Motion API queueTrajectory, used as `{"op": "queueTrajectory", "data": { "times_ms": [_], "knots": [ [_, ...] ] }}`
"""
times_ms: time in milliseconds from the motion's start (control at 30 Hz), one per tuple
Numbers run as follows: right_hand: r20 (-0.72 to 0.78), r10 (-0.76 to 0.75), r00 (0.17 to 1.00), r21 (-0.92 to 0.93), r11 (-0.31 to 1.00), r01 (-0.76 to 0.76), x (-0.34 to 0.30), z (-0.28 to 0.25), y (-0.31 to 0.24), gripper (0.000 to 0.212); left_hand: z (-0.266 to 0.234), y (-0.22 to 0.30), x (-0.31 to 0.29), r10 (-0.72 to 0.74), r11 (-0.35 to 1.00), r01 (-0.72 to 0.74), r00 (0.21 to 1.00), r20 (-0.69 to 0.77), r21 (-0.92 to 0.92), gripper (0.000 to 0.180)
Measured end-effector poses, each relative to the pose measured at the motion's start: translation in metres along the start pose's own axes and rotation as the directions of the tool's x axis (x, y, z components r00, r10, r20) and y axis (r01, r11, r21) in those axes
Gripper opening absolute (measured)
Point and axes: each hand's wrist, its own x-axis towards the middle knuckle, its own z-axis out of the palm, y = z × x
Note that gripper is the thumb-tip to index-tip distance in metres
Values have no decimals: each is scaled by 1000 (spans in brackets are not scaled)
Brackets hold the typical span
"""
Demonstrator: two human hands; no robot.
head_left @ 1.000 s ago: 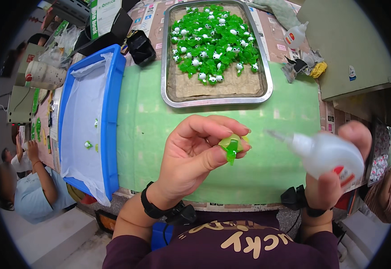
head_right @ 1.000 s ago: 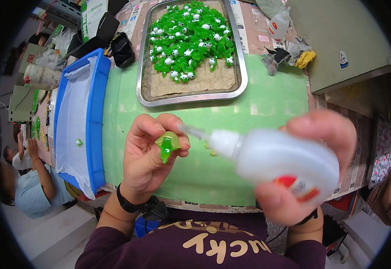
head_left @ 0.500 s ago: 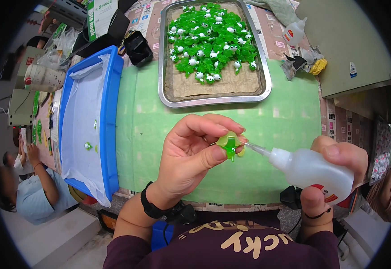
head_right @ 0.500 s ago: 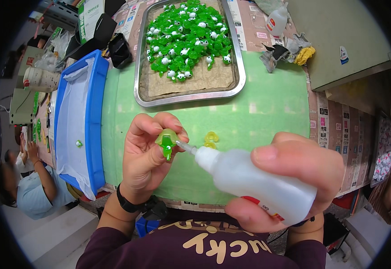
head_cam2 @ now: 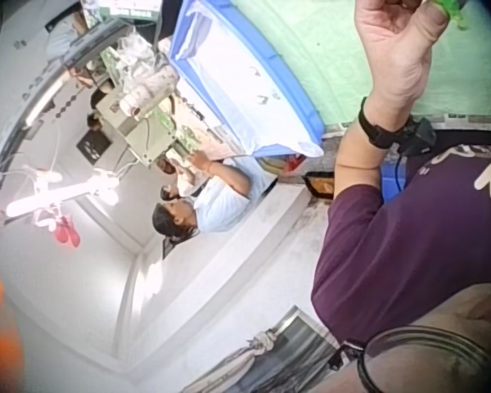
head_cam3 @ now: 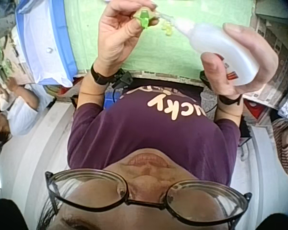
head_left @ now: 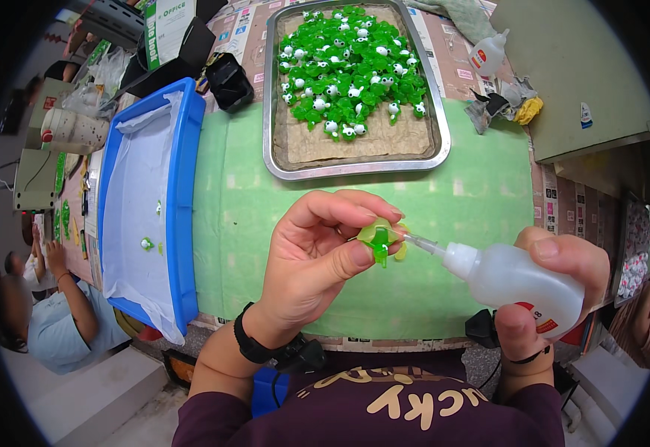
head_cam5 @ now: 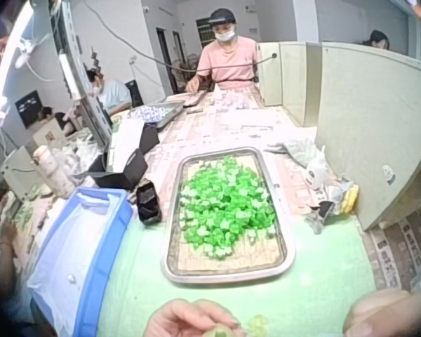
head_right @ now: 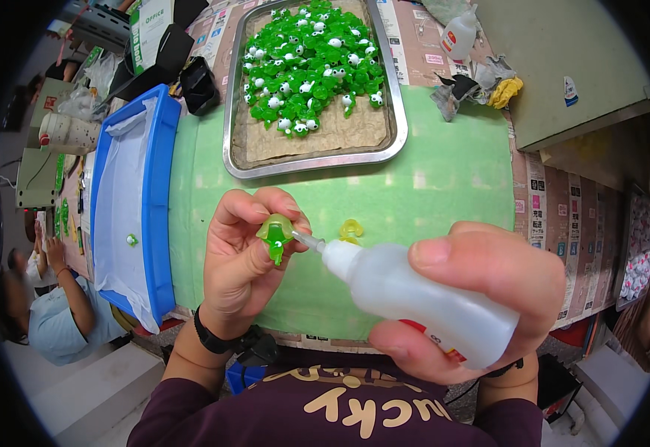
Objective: The person assembles small green and white plastic figures by applying glue from a squeeze bottle to yellow plastic pieces and attaching them to green bodies. The person repeatedly picks up parts, applies glue, and joins them, placing completed figures onto a metal tray.
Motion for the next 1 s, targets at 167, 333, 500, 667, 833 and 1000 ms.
{"op": "queueTrajectory", "data": {
  "times_ms": [167,333,500,667,833,1000],
  "knots": [
    [-134,49,990,-79,995,-60,-6,-3,-3,52,3,2,0,-41,999,41,999,0,26,27],
    [-544,97,833,12,994,-108,-4,-7,17,54,5,5,0,-67,998,67,998,1,-21,26],
    [-495,148,856,-2,985,-171,3,-11,35,46,6,6,0,-84,995,86,996,29,-56,25],
    [-396,337,854,89,940,-330,9,-16,46,40,4,6,-1,-62,996,68,995,79,-64,25],
    [-344,454,822,86,887,-453,10,-21,71,44,5,9,-3,-89,990,93,995,37,-107,28],
    [-241,526,815,-10,839,-544,6,-26,82,41,1,8,-1,-101,974,113,992,69,-197,29]
  ]
}}
